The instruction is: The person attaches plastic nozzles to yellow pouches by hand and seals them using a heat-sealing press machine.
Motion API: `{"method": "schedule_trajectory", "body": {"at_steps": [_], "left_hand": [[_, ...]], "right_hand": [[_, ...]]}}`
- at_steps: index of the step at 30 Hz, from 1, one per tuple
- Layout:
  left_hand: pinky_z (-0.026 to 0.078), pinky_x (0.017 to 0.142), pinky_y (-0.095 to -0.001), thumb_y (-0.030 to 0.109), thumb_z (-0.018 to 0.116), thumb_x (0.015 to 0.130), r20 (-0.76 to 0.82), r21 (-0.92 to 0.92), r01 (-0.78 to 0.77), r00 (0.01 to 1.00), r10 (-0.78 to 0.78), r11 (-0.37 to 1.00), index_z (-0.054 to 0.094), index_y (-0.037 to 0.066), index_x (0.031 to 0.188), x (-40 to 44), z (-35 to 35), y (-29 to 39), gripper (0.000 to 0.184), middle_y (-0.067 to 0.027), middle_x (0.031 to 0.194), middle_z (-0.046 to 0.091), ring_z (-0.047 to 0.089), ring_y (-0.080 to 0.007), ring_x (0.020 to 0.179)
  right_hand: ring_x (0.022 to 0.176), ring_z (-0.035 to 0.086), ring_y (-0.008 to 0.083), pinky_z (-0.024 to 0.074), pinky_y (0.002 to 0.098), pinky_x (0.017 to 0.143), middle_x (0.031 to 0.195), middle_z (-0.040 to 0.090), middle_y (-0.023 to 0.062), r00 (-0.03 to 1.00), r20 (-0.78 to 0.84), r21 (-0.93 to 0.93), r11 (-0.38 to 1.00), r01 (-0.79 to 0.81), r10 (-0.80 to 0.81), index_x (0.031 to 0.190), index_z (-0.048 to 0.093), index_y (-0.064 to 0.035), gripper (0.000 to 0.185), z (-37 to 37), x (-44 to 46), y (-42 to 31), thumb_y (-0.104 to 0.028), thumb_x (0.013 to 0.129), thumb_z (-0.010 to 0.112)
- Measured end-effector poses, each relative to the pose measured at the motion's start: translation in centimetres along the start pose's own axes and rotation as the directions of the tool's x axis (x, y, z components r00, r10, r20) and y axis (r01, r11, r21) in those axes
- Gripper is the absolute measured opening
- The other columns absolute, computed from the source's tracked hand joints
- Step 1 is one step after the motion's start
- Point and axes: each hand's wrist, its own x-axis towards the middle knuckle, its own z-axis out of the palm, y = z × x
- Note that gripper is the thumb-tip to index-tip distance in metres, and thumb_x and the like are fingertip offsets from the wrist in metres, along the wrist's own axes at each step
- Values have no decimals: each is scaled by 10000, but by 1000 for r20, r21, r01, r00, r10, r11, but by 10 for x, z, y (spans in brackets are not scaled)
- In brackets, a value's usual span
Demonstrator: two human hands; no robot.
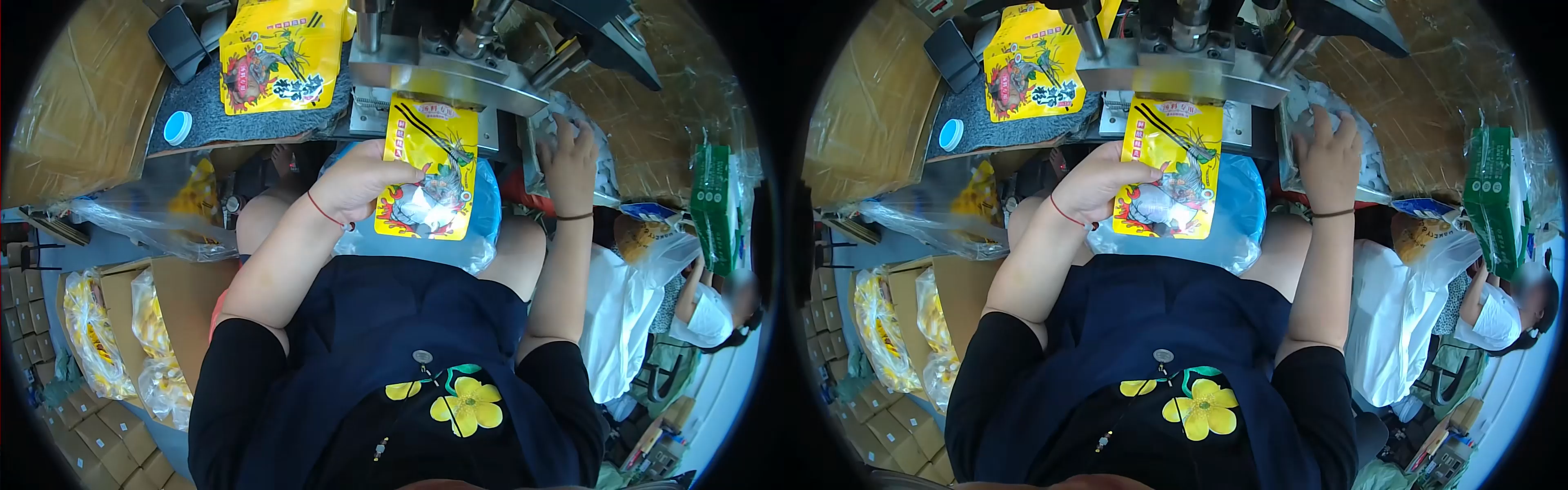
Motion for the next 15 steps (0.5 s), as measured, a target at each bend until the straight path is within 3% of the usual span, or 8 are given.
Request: {"method": "schedule_trajectory", "body": {"at_steps": [2,4,5,6,7,9,12,15], "left_hand": [[564,786,-300,56,698,919,-21,16,-98,995,99,995,599,-40,1207,-3,5,-1,319,-100,1044,718,690,-149,899],[547,757,-280,132,699,949,-204,532,-441,761,615,723,534,-30,1169,0,-23,8,318,-84,1016,696,677,-134,869],[536,855,-327,193,679,973,-277,622,-426,666,693,657,482,-30,1119,-3,-35,26,331,-145,1119,653,667,-217,1006],[488,979,-404,251,695,966,9,962,-264,301,954,74,474,-58,1218,-2,-63,46,456,-224,1283,578,598,-322,1182],[419,1060,-468,252,716,938,333,943,-73,218,917,-325,471,-75,1311,-4,-88,65,554,-282,1378,502,504,-401,1286],[399,1072,-512,242,699,932,243,854,201,662,709,-481,487,-34,1380,-19,-114,63,568,-259,1433,485,486,-425,1301],[444,1021,-515,204,683,923,373,787,110,699,610,-607,578,8,1310,-55,-83,39,446,-219,1343,584,555,-410,1231],[498,973,-413,169,632,987,176,967,29,640,748,-252,621,-19,1244,-68,-101,28,318,-201,1169,679,643,-382,1081]], "right_hand": [[897,649,394,528,488,741,1024,628,143,989,147,21,1000,-18,14,1113,638,-133,215,0,-3,4,-195,910,670],[925,640,416,523,472,774,1077,623,162,901,427,176,971,-159,70,1168,614,-126,263,2,0,14,-170,913,662],[921,638,420,522,477,767,1061,628,164,891,450,187,970,-157,57,1162,611,-125,254,1,3,14,-166,915,655],[917,637,423,520,481,759,1045,632,166,880,472,198,968,-154,43,1156,609,-124,245,-2,7,15,-162,917,648],[913,635,427,518,485,752,1029,636,168,869,494,212,966,-149,25,1149,606,-124,236,-4,9,13,-158,918,641],[883,652,419,529,484,713,997,660,160,896,434,180,966,-186,92,1069,616,-108,150,-4,7,9,-164,931,634],[869,667,402,536,465,712,998,685,168,940,260,147,953,-266,222,1016,627,-69,105,-8,5,2,-149,950,615],[856,672,370,535,419,741,1006,692,183,938,147,381,858,-346,313,1022,644,-25,126,-35,4,-20,-128,969,594]]}}
